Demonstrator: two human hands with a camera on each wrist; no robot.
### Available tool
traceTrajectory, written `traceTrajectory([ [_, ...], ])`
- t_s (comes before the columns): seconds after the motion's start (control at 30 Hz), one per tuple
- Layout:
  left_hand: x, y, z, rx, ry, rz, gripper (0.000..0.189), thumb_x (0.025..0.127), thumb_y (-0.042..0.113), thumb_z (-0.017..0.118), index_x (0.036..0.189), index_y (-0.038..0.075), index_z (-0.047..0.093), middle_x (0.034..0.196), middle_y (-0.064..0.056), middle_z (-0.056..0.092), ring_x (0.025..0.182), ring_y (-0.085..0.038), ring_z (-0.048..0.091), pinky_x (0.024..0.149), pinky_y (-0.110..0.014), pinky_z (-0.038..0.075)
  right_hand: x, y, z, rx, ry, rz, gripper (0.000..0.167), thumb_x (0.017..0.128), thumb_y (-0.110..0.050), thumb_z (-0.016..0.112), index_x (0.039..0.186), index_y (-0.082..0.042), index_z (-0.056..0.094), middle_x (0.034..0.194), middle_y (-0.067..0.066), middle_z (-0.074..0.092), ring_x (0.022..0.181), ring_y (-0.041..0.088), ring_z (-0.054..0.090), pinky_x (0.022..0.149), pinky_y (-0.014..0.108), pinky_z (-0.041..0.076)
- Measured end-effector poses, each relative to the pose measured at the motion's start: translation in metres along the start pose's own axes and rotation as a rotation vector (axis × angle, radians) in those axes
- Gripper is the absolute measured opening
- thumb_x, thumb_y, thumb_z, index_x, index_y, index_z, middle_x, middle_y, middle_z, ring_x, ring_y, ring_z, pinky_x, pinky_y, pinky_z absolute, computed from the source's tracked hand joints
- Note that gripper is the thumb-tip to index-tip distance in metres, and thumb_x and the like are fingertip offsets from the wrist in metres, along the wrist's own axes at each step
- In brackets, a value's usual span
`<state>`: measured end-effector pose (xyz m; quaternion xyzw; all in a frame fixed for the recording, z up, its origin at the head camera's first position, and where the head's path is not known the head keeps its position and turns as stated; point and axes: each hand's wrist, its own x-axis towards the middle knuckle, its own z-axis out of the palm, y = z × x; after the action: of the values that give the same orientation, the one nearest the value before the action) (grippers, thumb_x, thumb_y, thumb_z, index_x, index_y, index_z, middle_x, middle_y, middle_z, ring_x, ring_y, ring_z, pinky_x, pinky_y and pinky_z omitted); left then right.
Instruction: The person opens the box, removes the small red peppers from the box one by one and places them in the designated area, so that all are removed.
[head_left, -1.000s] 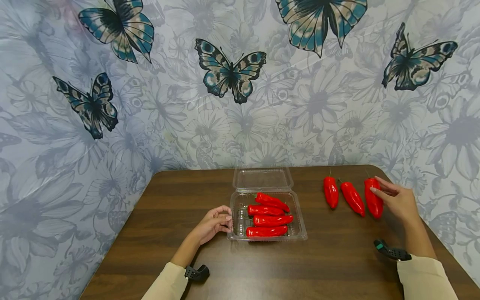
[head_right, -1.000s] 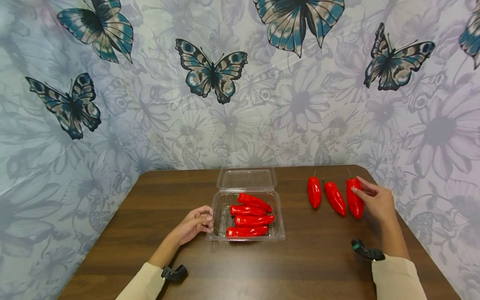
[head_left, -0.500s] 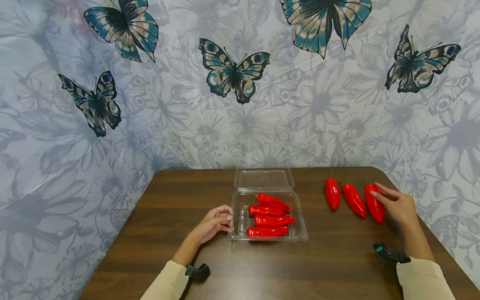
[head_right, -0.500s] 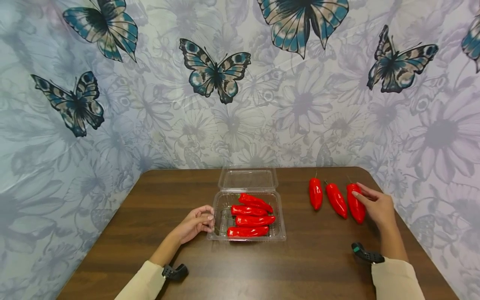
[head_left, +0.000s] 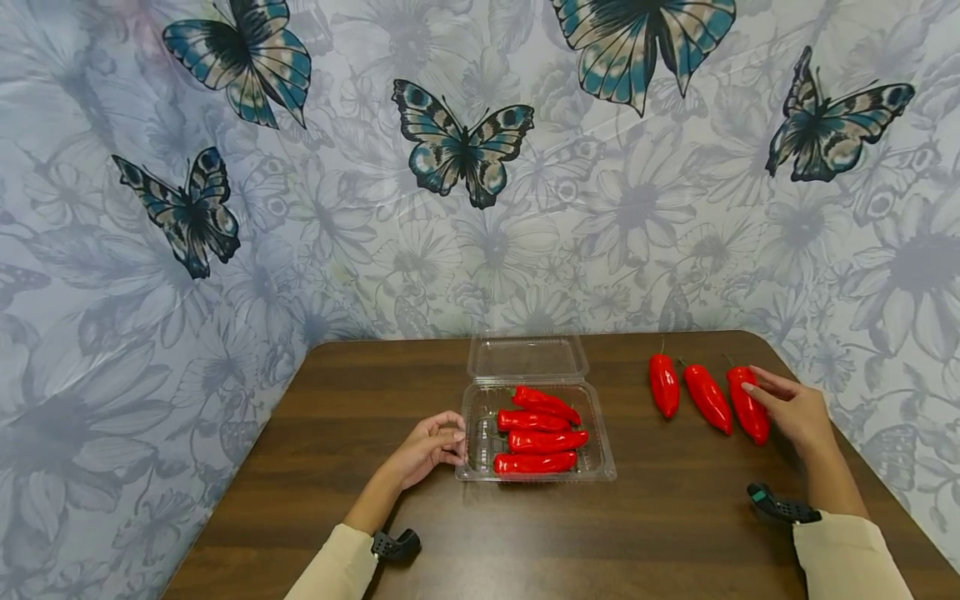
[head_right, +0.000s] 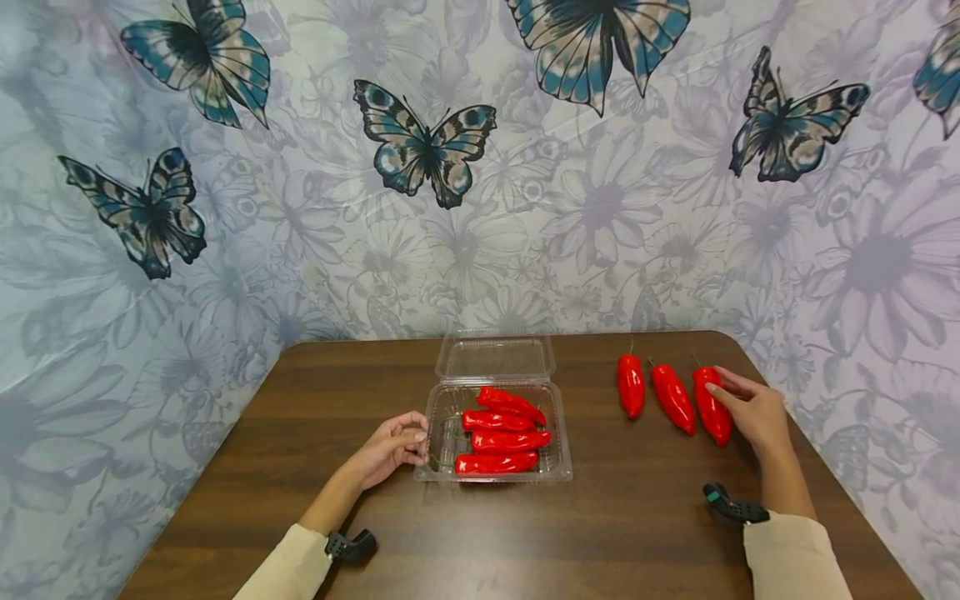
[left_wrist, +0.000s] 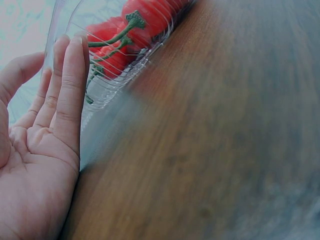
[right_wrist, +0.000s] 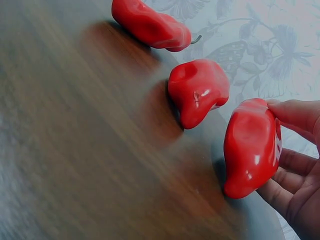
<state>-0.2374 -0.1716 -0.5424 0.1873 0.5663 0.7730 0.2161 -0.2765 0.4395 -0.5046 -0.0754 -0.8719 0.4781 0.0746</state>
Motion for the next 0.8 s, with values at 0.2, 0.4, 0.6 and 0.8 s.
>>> traceTrajectory([
  [0.2, -0.0005, -0.0014, -0.0002, -0.004, 0.008, -0.002, 0.017, 0.102, -0.005, 0.047, 0.11, 0.008, 0.056, 0.084, -0.004, 0.068, 0.075, -0.014, 0.069, 0.074, -0.032, 0.062, 0.0, 0.0014, 0.0002, -0.047, -0.012, 0.006, 0.065, 0.097, -0.051, 0.064, 0.145, -0.009, 0.052, 0.099, -0.032, 0.057, 0.112, 0.029, 0.057, 0.067, 0.009, 0.045],
  [0.4, -0.0006, -0.0019, -0.0003, -0.008, 0.011, 0.001, 0.017, 0.103, -0.005, 0.046, 0.11, 0.007, 0.056, 0.084, -0.004, 0.068, 0.075, -0.014, 0.069, 0.074, -0.032, 0.062, 0.0006, 0.0021, 0.0008, -0.051, -0.017, 0.022, 0.067, 0.097, -0.053, 0.062, 0.145, -0.007, 0.052, 0.103, -0.024, 0.062, 0.129, 0.05, 0.045, 0.065, 0.007, 0.043],
  [0.6, 0.0002, -0.0015, -0.0009, -0.005, 0.006, 0.003, 0.017, 0.103, -0.005, 0.046, 0.111, 0.007, 0.055, 0.084, -0.004, 0.068, 0.075, -0.014, 0.069, 0.074, -0.032, 0.062, 0.0024, 0.0005, 0.0041, -0.101, -0.007, 0.01, 0.068, 0.097, -0.053, 0.062, 0.143, -0.004, 0.053, 0.129, 0.022, 0.066, 0.129, 0.051, 0.045, 0.092, 0.042, 0.051],
  [0.8, -0.0003, -0.0013, -0.0007, -0.01, 0.008, 0.004, 0.017, 0.103, -0.005, 0.046, 0.111, 0.007, 0.055, 0.084, -0.004, 0.068, 0.075, -0.013, 0.069, 0.074, -0.032, 0.062, 0.0009, 0.0003, 0.0088, -0.111, -0.013, -0.014, 0.067, 0.098, -0.05, 0.061, 0.141, 0.001, 0.053, 0.137, 0.035, 0.052, 0.129, 0.056, 0.042, 0.099, 0.071, 0.037],
])
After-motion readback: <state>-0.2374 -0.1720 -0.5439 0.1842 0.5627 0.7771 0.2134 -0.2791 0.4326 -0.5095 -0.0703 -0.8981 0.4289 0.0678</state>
